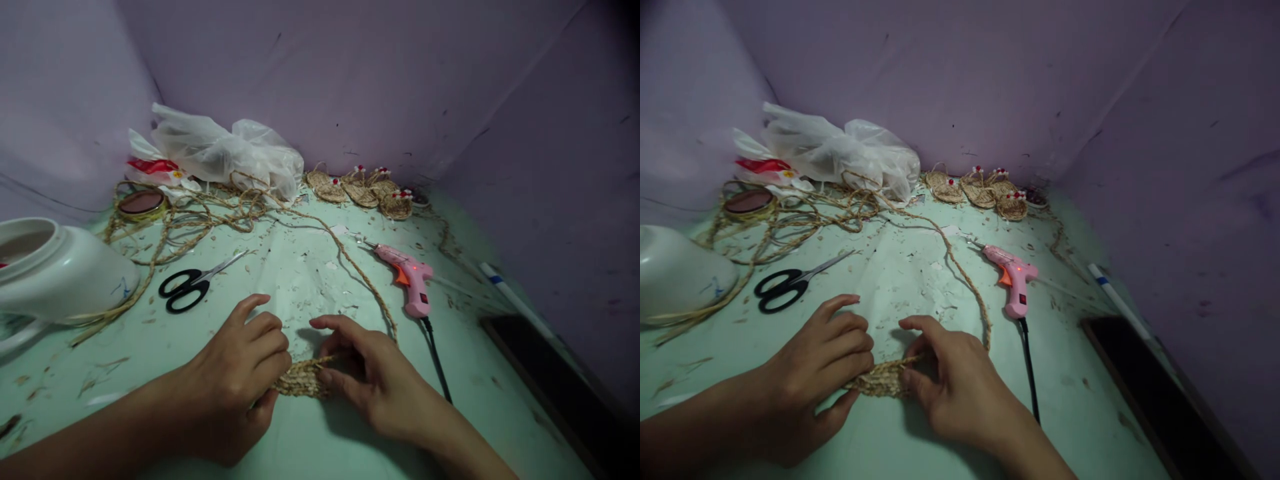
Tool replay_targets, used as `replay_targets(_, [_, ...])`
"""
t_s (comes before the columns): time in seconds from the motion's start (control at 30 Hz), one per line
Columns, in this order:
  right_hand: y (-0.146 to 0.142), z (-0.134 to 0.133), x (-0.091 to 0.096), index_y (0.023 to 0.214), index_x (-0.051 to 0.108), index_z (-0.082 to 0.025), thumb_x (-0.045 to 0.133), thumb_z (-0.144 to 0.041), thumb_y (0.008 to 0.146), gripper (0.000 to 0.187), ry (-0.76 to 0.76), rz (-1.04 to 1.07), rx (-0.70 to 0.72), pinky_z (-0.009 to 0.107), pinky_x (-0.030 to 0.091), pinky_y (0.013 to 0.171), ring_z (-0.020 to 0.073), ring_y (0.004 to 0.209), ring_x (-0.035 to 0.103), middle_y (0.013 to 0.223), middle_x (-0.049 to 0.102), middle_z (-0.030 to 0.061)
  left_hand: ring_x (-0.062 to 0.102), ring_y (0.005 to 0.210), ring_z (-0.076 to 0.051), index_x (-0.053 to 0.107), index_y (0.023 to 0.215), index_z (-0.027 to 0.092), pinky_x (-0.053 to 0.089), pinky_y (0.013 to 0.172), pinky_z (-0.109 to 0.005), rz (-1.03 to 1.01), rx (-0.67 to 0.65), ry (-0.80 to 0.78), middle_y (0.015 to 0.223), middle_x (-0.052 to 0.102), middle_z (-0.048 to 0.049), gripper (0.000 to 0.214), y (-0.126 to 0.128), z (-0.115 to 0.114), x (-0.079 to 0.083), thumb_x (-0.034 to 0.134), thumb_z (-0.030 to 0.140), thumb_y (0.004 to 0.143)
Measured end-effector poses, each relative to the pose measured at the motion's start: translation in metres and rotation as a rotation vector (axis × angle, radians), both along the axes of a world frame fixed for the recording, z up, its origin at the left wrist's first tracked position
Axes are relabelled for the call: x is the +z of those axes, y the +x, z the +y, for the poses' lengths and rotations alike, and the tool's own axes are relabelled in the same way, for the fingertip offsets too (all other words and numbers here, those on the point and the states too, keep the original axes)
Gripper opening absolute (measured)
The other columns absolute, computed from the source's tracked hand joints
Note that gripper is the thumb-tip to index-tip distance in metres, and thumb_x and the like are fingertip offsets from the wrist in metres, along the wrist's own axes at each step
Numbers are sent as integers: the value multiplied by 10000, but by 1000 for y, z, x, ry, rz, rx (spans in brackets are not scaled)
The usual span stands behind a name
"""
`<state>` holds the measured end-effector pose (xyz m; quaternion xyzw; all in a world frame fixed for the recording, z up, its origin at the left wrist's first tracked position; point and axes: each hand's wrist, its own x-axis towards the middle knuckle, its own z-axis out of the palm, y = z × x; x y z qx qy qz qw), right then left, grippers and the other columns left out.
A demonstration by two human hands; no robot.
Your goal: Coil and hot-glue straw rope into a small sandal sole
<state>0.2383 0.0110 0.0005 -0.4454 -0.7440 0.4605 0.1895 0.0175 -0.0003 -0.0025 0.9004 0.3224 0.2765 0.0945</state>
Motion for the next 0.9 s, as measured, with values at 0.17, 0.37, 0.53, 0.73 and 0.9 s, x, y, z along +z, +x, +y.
replay_targets(0.17, [-10, -2, -10, 1116, 473, -242, 497, -60, 750, 410, -12, 97, -57, 234, 378, 553, 109, 603, 519, 780, 604, -35, 512, 776, -211, 600, 786, 167, 310, 1017, -556, 21, 0, -14, 725, 580, -35, 196, 1, -1, 1, 543, 66, 629])
replay_targets(0.37, [-10, 0, -5, 1068, 476, -222, 483, -11, 655, 464, 16, 30, -48, 225, 349, 513, 111, 576, 485, 698, 560, -51, 515, 785, -212, 601, 803, 165, 307, 1017, -560, 4, -9, -19, 741, 589, -41, 224, 0, 1, -2, 546, 57, 614])
replay_targets(0.53, [5, 6, 1, 1129, 522, -203, 510, -26, 701, 463, -81, 34, -40, 244, 418, 564, 130, 644, 550, 818, 625, 3, 540, 778, -214, 624, 868, 173, 289, 1021, -572, 11, -8, -45, 751, 615, -42, 222, -4, 2, 0, 563, 100, 667])
replay_targets(0.73, [10, 8, 0, 945, 588, -180, 533, -150, 825, 135, -117, 29, -39, 284, 461, 644, 162, 722, 573, 802, 641, 35, 579, 911, -263, 512, 1228, 158, 262, 1026, -599, -2, -90, -46, 968, 670, -93, 516, -17, 1, 16, 496, 180, 713])
replay_targets(0.9, [11, 9, -3, 931, 606, -188, 543, -164, 823, 128, -63, -26, -31, 274, 457, 616, 163, 693, 583, 771, 649, 28, 594, 841, -256, 619, 869, 186, 413, 841, -452, 120, 325, 67, 870, 672, -81, 183, -52, 22, 42, 457, 183, 783])
